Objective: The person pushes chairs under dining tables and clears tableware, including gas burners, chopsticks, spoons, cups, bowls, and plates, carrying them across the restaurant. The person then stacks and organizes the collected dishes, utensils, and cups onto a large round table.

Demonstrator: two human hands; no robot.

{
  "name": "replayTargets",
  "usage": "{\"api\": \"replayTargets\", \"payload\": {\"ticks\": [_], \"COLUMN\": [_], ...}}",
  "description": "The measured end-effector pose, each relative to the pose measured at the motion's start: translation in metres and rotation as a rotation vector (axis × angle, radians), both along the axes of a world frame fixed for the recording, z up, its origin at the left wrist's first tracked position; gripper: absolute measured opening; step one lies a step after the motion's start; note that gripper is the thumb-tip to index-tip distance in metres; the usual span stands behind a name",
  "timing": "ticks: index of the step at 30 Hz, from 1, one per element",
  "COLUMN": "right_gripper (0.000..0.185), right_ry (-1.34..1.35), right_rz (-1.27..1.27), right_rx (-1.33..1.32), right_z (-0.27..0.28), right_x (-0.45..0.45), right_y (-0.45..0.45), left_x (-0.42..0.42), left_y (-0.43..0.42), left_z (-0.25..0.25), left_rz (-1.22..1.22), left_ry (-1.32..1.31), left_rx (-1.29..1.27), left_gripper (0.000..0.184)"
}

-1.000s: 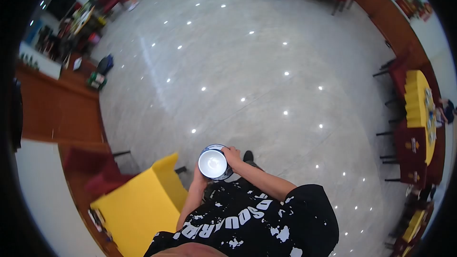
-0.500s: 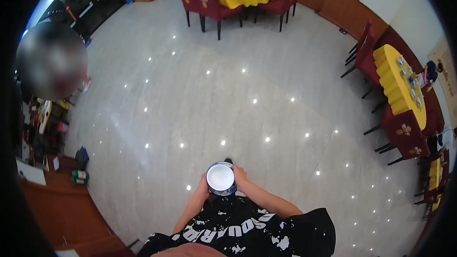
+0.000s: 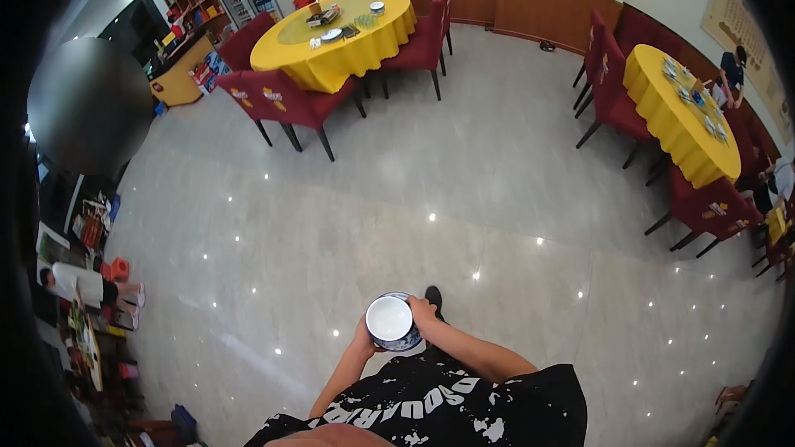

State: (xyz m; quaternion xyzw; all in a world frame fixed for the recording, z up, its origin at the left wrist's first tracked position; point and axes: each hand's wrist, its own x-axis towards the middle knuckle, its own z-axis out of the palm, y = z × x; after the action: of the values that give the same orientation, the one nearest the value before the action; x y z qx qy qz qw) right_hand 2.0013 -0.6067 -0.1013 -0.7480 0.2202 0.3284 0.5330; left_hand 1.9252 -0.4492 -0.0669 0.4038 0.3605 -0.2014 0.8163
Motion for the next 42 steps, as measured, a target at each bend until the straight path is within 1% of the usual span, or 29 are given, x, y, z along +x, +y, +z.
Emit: {"api": "replayTargets", "payload": {"ticks": [1, 2, 3, 4, 5, 6, 7, 10, 11, 13, 14, 16, 17, 19, 20, 22, 24, 26, 27, 28, 30, 31, 32, 33, 34, 36, 38, 40, 42], "right_gripper": [0.051, 0.051, 0.051, 0.051, 0.051, 0.051, 0.051, 0.051, 0.052, 0.054, 0.051, 0.051, 0.051, 0.049, 0.047, 0.042, 0.038, 0.037, 0.036, 0.036, 0.036, 0.036, 0.036, 0.036, 0.037, 0.037, 0.036, 0.036, 0.037], "right_ry": [0.007, 0.012, 0.012, -0.008, -0.079, -0.028, 0.020, 0.007, 0.041, 0.105, 0.027, -0.056, -0.075, -0.064, -0.057, -0.025, 0.018, 0.028, 0.033, 0.036, 0.058, 0.029, 0.019, 0.008, -0.026, -0.045, -0.030, -0.179, -0.202], "right_rz": [0.016, 0.039, 0.060, 0.092, 0.168, 0.152, 0.134, 0.176, 0.186, 0.195, 0.209, 0.273, 0.316, 0.299, 0.235, 0.090, -0.077, -0.160, -0.202, -0.200, -0.202, -0.183, -0.172, -0.157, -0.076, -0.076, -0.002, 0.175, 0.198], "right_rx": [-0.021, 0.014, 0.056, -0.001, 0.024, 0.027, 0.030, 0.024, 0.090, 0.221, 0.207, 0.168, 0.132, 0.122, 0.151, 0.225, 0.308, 0.343, 0.361, 0.383, 0.392, 0.345, 0.294, 0.234, 0.220, 0.392, 0.408, 0.344, 0.323], "right_z": [0.026, 0.031, 0.051, 0.072, 0.047, 0.048, 0.047, 0.049, 0.035, -0.019, -0.034, -0.025, -0.017, -0.002, 0.006, 0.016, 0.015, 0.007, -0.003, -0.012, -0.035, -0.042, -0.041, -0.039, -0.011, 0.004, 0.018, -0.009, 0.004], "right_x": [0.037, 0.067, 0.102, 0.139, 0.176, 0.213, 0.251, 0.341, 0.375, 0.450, 0.486, 0.586, 0.622, 0.686, 0.732, 0.809, 0.873, 0.942, 0.976, 1.013, 1.091, 1.137, 1.175, 1.205, 1.241, 1.321, 1.376, 1.453, 1.517], "right_y": [0.014, 0.028, 0.045, 0.061, 0.080, 0.098, 0.118, 0.163, 0.176, 0.203, 0.217, 0.255, 0.263, 0.274, 0.282, 0.302, 0.323, 0.344, 0.354, 0.365, 0.389, 0.405, 0.423, 0.433, 0.447, 0.487, 0.516, 0.551, 0.588], "left_x": [0.033, 0.066, 0.099, 0.133, 0.163, 0.202, 0.232, 0.313, 0.343, 0.409, 0.444, 0.538, 0.577, 0.657, 0.699, 0.784, 0.864, 0.937, 0.979, 1.017, 1.090, 1.132, 1.169, 1.198, 1.234, 1.304, 1.360, 1.419, 1.476], "left_y": [0.010, 0.019, 0.028, 0.050, 0.066, 0.071, 0.086, 0.133, 0.149, 0.186, 0.202, 0.229, 0.241, 0.271, 0.285, 0.316, 0.336, 0.362, 0.369, 0.375, 0.391, 0.405, 0.418, 0.433, 0.443, 0.469, 0.503, 0.536, 0.568], "left_z": [0.018, 0.039, 0.060, 0.041, 0.033, 0.084, 0.077, 0.031, 0.010, -0.031, -0.041, -0.048, -0.043, -0.023, -0.023, -0.051, -0.020, -0.026, -0.019, -0.012, -0.009, -0.006, -0.018, -0.014, -0.004, 0.019, 0.022, 0.023, 0.025], "left_rz": [0.025, 0.051, 0.077, 0.125, 0.187, 0.186, 0.226, 0.344, 0.344, 0.335, 0.345, 0.356, 0.328, 0.275, 0.269, 0.212, 0.121, 0.079, 0.063, 0.078, 0.063, 0.052, 0.096, 0.079, 0.099, 0.144, 0.194, 0.247, 0.263], "left_ry": [0.045, 0.090, 0.136, 0.058, -0.017, 0.097, 0.059, -0.038, -0.036, -0.039, -0.071, -0.155, -0.137, -0.099, 0.002, -0.015, 0.020, -0.032, -0.066, -0.047, -0.102, -0.132, -0.151, -0.109, -0.133, -0.207, -0.234, -0.253, -0.163], "left_rx": [0.045, 0.089, 0.133, 0.139, 0.138, 0.152, 0.137, 0.082, 0.079, 0.072, 0.079, 0.083, 0.057, 0.016, 0.041, 0.092, 0.122, 0.045, 0.002, -0.065, -0.020, 0.013, 0.005, -0.116, -0.054, 0.042, 0.024, 0.026, 0.073], "left_gripper": [0.053, 0.052, 0.052, 0.051, 0.050, 0.049, 0.049, 0.049, 0.049, 0.049, 0.050, 0.052, 0.052, 0.054, 0.055, 0.055, 0.053, 0.051, 0.050, 0.050, 0.055, 0.057, 0.056, 0.057, 0.057, 0.056, 0.055, 0.055, 0.055]}}
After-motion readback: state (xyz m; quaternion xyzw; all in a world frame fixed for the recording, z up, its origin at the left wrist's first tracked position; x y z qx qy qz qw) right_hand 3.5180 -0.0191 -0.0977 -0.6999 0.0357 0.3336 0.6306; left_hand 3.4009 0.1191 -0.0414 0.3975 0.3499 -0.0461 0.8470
